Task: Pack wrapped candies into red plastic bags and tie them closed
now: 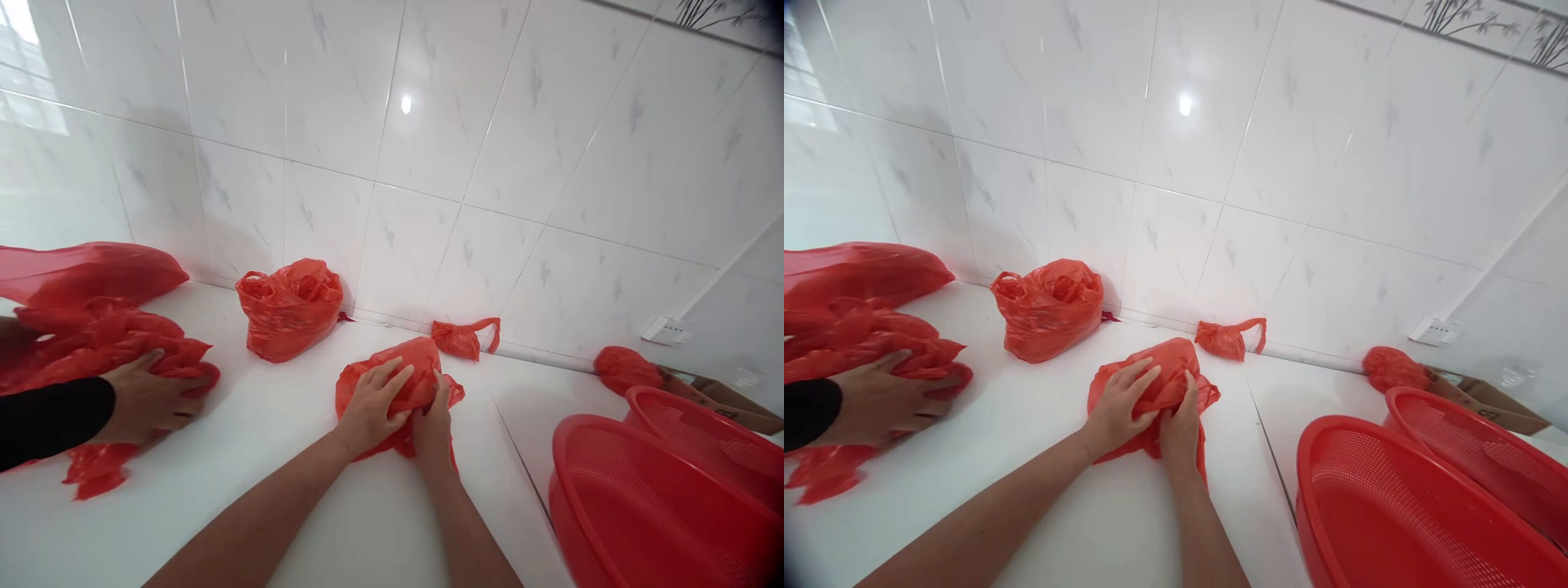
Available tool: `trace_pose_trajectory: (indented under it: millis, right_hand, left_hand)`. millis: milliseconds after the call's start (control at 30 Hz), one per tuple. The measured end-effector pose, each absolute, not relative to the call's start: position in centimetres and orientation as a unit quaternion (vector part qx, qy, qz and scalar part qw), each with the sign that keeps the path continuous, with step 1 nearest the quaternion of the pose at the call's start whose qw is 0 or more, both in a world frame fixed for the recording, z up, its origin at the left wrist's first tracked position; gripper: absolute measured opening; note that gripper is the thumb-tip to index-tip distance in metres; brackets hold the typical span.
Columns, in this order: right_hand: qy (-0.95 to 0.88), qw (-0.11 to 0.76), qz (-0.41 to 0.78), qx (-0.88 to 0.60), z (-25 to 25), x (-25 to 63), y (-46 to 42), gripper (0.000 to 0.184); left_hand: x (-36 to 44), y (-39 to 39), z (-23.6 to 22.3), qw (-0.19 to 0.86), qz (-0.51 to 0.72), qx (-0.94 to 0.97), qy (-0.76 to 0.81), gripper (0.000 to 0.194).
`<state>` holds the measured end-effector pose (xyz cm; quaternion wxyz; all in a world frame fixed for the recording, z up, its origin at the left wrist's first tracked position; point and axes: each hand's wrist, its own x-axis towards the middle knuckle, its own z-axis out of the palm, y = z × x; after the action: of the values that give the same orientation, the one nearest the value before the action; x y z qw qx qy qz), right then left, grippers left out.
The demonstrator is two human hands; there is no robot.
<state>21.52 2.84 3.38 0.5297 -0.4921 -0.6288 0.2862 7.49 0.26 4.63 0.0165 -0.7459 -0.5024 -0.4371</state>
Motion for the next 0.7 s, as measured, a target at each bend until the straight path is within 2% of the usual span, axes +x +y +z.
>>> trace_pose_trajectory:
  millis: [67,167,433,533,700]
  right_hand:
    - [-0.654,0.500,0.307,-0.478,3.5,21.9,2.7,0.074]
    - [-0.665,0.490,0.298,-0.479,4.0,22.8,2.7,0.078]
    - [-0.546,0.579,0.211,-0.567,4.0,27.0,4.2,0.074]
    - [-0.520,0.596,0.207,-0.575,3.3,28.4,5.0,0.063]
    - [-0.484,0.565,0.399,-0.537,2.9,29.8,5.3,0.032]
  left_hand:
    - [7.1,0.6,4.5,0.056,-0.366,-0.781,-0.504,0.061]
    - [6.0,1.6,3.8,0.044,-0.300,-0.778,-0.551,0.056]
    - [3.2,4.4,1.3,0.034,-0.289,-0.694,-0.658,0.043]
    - [2.8,5.2,1.0,0.040,-0.303,-0.660,-0.687,0.041]
    - [2.8,6.8,0.8,0.042,-0.323,-0.620,-0.713,0.039]
